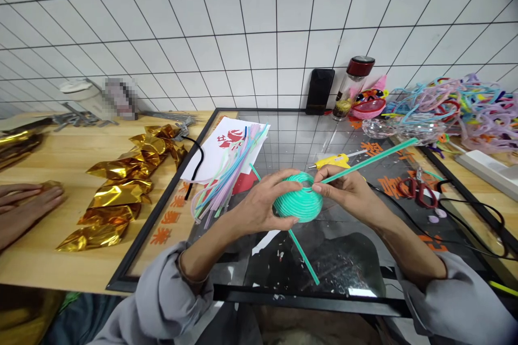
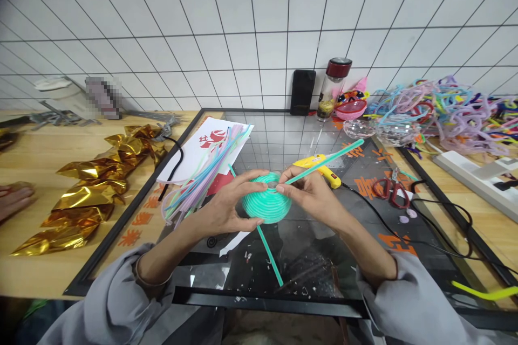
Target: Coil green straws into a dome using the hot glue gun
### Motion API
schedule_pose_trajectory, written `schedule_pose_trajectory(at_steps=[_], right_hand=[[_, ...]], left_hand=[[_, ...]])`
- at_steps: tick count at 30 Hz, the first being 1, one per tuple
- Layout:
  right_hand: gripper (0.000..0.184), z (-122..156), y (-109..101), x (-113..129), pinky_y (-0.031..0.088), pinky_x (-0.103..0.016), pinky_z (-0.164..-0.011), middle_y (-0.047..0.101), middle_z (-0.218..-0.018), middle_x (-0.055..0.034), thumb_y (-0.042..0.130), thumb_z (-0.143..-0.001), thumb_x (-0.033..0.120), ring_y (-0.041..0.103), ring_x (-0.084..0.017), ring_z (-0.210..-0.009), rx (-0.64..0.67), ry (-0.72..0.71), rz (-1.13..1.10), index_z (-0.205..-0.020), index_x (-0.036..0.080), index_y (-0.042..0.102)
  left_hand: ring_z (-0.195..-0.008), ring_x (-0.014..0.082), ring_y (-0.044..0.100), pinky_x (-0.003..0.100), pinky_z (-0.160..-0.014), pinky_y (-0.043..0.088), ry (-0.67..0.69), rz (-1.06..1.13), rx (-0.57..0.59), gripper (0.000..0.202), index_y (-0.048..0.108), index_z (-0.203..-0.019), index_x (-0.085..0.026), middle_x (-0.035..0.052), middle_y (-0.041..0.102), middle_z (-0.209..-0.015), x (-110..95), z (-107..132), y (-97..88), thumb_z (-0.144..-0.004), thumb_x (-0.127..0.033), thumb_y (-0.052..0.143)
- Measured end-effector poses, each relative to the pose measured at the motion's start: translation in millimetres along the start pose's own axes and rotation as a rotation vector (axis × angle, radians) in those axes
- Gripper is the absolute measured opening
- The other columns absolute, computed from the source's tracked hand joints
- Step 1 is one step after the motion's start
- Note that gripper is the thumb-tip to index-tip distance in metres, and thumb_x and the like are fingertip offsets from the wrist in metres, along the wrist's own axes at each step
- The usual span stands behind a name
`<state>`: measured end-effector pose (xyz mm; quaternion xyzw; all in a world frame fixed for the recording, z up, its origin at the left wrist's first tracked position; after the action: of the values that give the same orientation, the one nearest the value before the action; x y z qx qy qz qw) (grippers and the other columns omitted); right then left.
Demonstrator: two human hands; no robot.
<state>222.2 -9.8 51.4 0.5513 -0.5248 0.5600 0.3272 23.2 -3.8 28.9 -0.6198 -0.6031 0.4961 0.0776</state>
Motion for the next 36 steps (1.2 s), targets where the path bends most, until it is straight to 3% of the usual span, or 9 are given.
schedule_pose_trajectory(at_steps=[5,10,15,25,30,36], right_hand=[[0.033,-1,3,0,0.046,-0.026,-0.058,0.060,-0.071,-0.0003,0.073,-0.082,0.050,0.056,-0.013,-0.066,-0.007,0.005,0.007,-0.076,0.018,0.064],[0.034,0,6,-1,0.045,-0.027,-0.059,0.060,-0.068,-0.0003,0.073,-0.082,0.050,0.055,-0.014,-0.065,-0.027,-0.012,0.035,-0.075,0.019,0.064],[0.020,4,8,-1,0.045,-0.028,-0.063,0.063,-0.071,-0.0010,0.070,-0.084,0.037,0.057,-0.015,-0.068,-0.056,-0.057,0.105,-0.076,0.019,0.066],[0.017,7,9,-2,0.046,-0.029,-0.067,0.066,-0.074,-0.0019,0.069,-0.086,0.032,0.059,-0.016,-0.071,-0.100,-0.115,0.183,-0.076,0.019,0.066],[0.016,11,14,2,0.047,-0.031,-0.070,0.067,-0.077,-0.0024,0.067,-0.089,0.032,0.061,-0.017,-0.074,-0.107,-0.146,0.228,-0.079,0.019,0.068],[0.016,17,23,7,0.045,-0.031,-0.066,0.066,-0.074,-0.0014,0.066,-0.091,0.033,0.059,-0.017,-0.071,-0.163,-0.243,0.281,-0.079,0.022,0.068]], left_hand=[[-0.132,0.0344,0.051,0.054,-0.108,0.045,0.009,-0.126,-0.024,0.062,0.051,-0.131,-0.025,0.0167,0.051,-0.143,-8,-2,-4.2,-0.075,-0.026,0.077],[-0.129,0.0321,0.051,0.052,-0.108,0.046,-0.011,-0.114,-0.003,0.059,0.051,-0.130,-0.024,0.0166,0.050,-0.140,-13,-4,-6.9,-0.076,-0.024,0.075],[-0.127,0.0331,0.053,0.054,-0.106,0.048,0.020,-0.141,-0.040,0.065,0.049,-0.129,-0.024,0.0172,0.052,-0.137,-11,-3,-3.3,-0.077,-0.047,0.081],[-0.128,0.0327,0.056,0.052,-0.102,0.054,0.043,-0.125,-0.084,0.065,0.044,-0.130,-0.023,0.0192,0.050,-0.138,-10,-2,2.9,-0.076,-0.028,0.081],[-0.133,0.0364,0.053,0.058,-0.104,0.051,0.031,-0.072,-0.102,0.074,0.044,-0.129,-0.026,0.0206,0.048,-0.142,-2,2,7.6,-0.072,-0.050,0.085],[-0.135,0.0339,0.051,0.054,-0.106,0.050,-0.012,0.027,-0.141,0.064,0.046,-0.128,-0.026,0.0184,0.051,-0.141,1,3,7.9,-0.076,-0.035,0.082]])
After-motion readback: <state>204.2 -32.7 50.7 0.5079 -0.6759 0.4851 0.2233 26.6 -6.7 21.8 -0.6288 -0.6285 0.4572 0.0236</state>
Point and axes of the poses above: each hand's wrist, its own z-axis away from the middle knuckle, its own y-axis out of the palm, x = y × z, the point moved 4 cm from there along -z, towards the middle knuckle
